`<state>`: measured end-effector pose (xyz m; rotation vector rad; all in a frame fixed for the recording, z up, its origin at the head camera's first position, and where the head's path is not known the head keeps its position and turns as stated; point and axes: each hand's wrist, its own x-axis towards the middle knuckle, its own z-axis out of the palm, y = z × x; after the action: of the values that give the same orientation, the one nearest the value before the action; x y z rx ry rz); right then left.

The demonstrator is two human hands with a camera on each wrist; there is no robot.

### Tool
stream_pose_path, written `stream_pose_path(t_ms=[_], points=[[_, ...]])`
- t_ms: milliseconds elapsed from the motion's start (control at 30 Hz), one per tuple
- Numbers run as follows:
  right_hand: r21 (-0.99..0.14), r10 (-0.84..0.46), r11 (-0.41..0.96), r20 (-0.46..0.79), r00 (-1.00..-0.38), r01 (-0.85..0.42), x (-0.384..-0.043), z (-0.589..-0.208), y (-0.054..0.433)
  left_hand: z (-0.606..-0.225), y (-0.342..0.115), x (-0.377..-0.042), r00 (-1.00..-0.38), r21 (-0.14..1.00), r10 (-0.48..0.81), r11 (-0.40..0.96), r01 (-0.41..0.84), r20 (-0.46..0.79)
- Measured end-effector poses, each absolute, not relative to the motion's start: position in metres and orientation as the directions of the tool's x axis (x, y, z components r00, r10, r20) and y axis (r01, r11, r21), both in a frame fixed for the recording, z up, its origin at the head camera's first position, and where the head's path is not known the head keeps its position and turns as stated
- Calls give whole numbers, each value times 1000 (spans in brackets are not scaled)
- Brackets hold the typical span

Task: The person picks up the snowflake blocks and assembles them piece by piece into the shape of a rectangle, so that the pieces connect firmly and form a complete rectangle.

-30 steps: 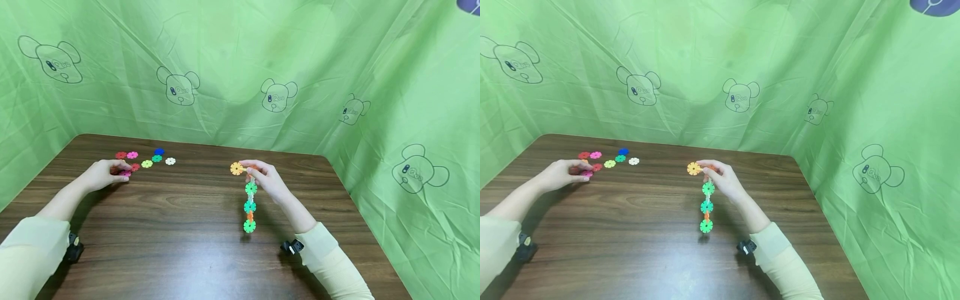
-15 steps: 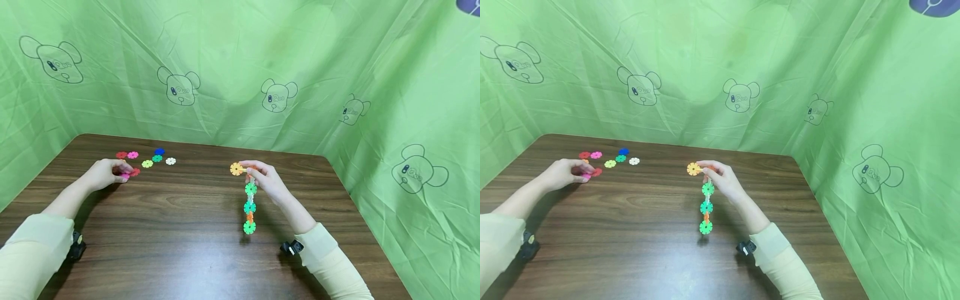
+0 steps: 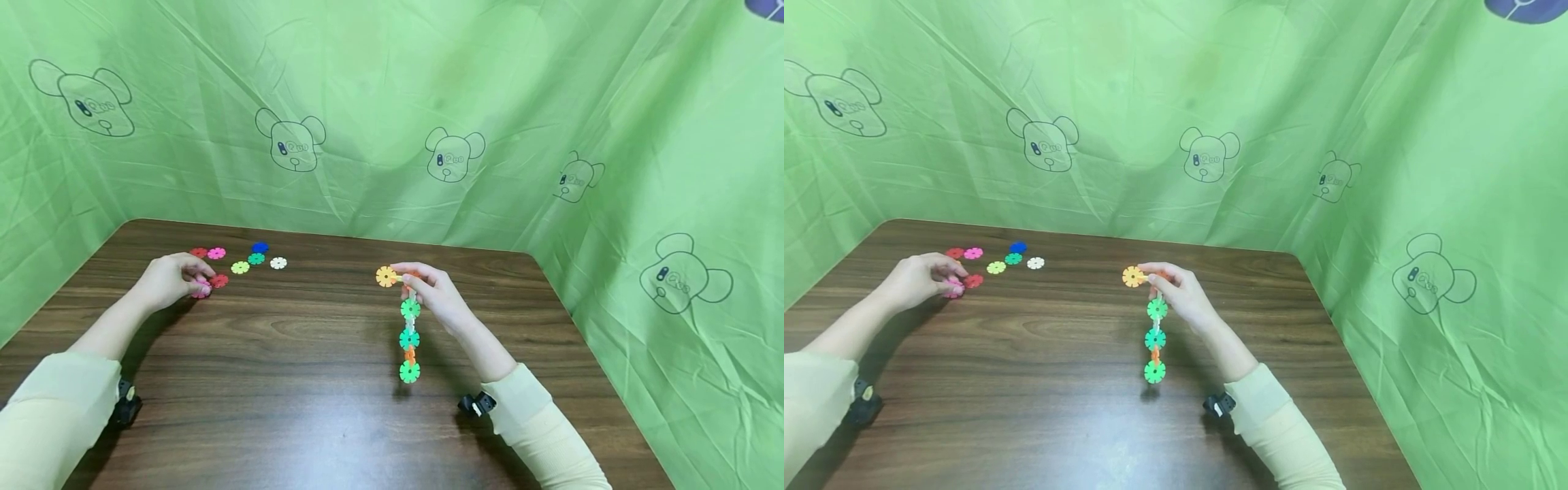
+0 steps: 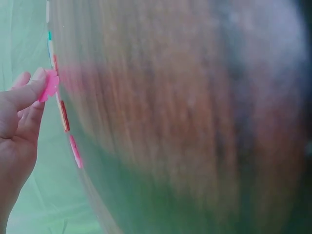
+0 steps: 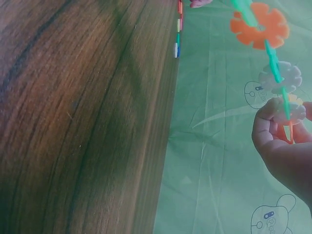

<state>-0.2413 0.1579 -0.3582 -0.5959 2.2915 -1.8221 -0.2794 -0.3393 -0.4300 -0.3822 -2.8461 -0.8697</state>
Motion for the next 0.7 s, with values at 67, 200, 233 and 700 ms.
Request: stream_pose_path(t_ms=[67, 200, 233, 700], points=[[-958, -394, 191, 126, -910, -215, -241, -358, 158, -429, -338, -278, -954, 525, 184, 802, 286, 238], [-955, -395, 199, 128, -910, -221, -241, -358, 158, -426, -333, -275, -942, 486, 157, 824, 291, 297], [-956, -396, 197, 127, -910, -219, -241, -358, 158, -425, -331, -275, -938, 475, 154, 829, 294, 311], [-947, -395, 202, 154, -906, -249, -240, -355, 156, -398, -287, -259, -925, 531, 164, 778, 334, 342]])
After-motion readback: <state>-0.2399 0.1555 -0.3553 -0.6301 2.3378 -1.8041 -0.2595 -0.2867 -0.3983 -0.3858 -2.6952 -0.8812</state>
